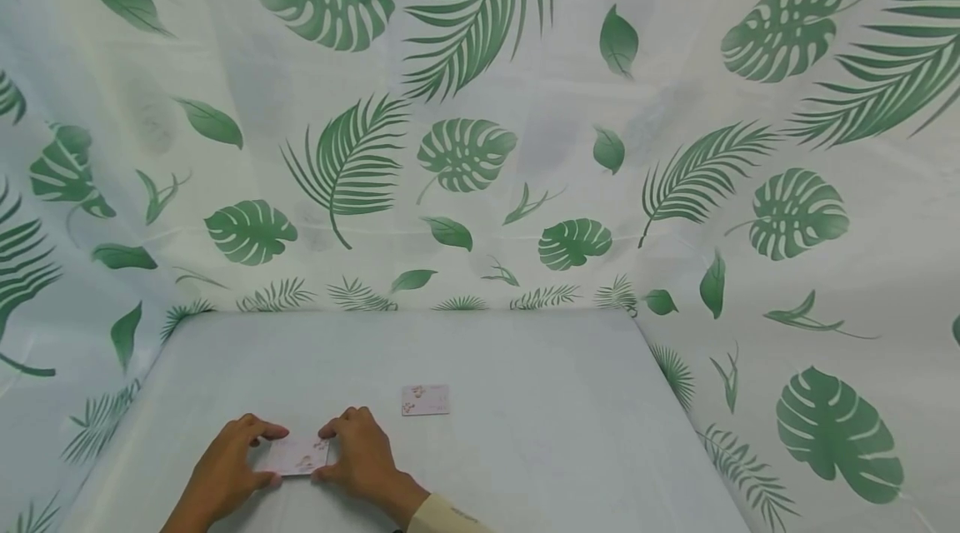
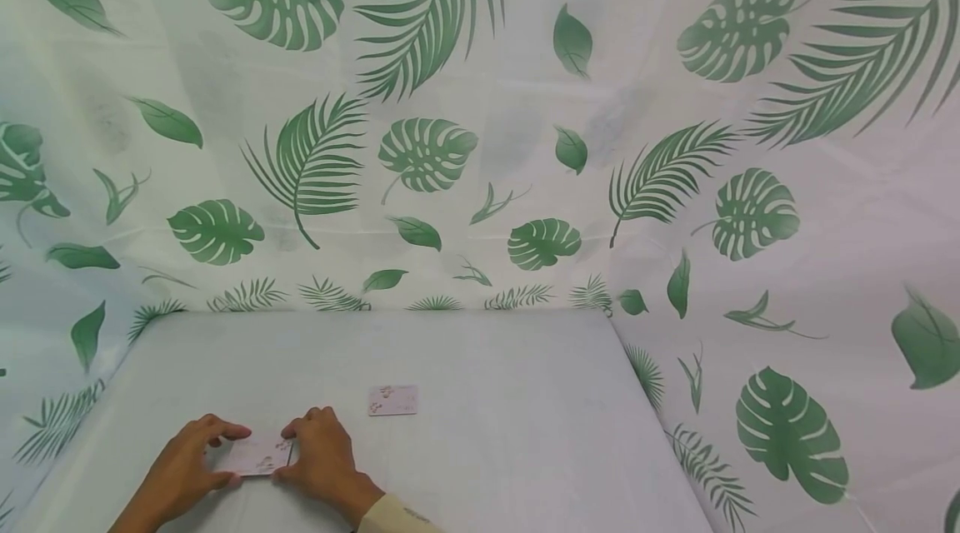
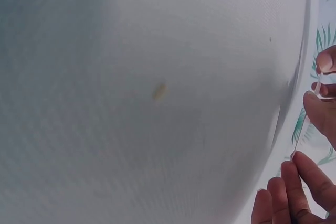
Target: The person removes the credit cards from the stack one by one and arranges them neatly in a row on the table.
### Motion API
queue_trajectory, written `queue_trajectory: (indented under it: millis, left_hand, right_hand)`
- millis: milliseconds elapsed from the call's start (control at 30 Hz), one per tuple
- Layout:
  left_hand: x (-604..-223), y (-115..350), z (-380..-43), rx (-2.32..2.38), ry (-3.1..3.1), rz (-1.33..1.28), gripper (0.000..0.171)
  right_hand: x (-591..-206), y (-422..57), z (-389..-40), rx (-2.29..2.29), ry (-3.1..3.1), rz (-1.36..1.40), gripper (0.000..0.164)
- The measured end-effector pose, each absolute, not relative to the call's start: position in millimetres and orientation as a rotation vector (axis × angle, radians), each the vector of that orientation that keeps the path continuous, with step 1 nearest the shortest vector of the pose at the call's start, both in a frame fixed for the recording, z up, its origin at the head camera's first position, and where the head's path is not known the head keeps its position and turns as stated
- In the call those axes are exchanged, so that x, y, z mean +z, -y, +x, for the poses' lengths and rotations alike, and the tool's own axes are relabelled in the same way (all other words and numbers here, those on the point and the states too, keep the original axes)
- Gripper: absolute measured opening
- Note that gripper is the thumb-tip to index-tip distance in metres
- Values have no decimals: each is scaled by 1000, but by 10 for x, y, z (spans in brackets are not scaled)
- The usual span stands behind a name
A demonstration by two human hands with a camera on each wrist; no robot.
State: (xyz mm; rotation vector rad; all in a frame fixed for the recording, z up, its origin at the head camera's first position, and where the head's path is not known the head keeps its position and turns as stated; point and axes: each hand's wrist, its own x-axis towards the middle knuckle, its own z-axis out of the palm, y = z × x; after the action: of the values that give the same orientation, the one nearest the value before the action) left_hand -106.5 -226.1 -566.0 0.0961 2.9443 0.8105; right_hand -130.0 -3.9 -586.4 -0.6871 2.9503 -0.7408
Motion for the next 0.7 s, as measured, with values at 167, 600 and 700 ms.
queue_trajectory:
  millis: [167, 600, 700]
  left_hand:
    - [-5694, 2286, -1072, 798, -2931, 65, 57]
    - [-5731, 2373, -1069, 793, -2886, 30, 56]
    - [-5739, 2379, -1065, 786, -2885, 20, 55]
  right_hand:
    - [-5887, 94, -1309, -715, -2956, -682, 52]
    - [-5841, 240, -1277, -652, -2906, -642, 48]
    - [-5843, 259, -1269, -643, -2894, -629, 47]
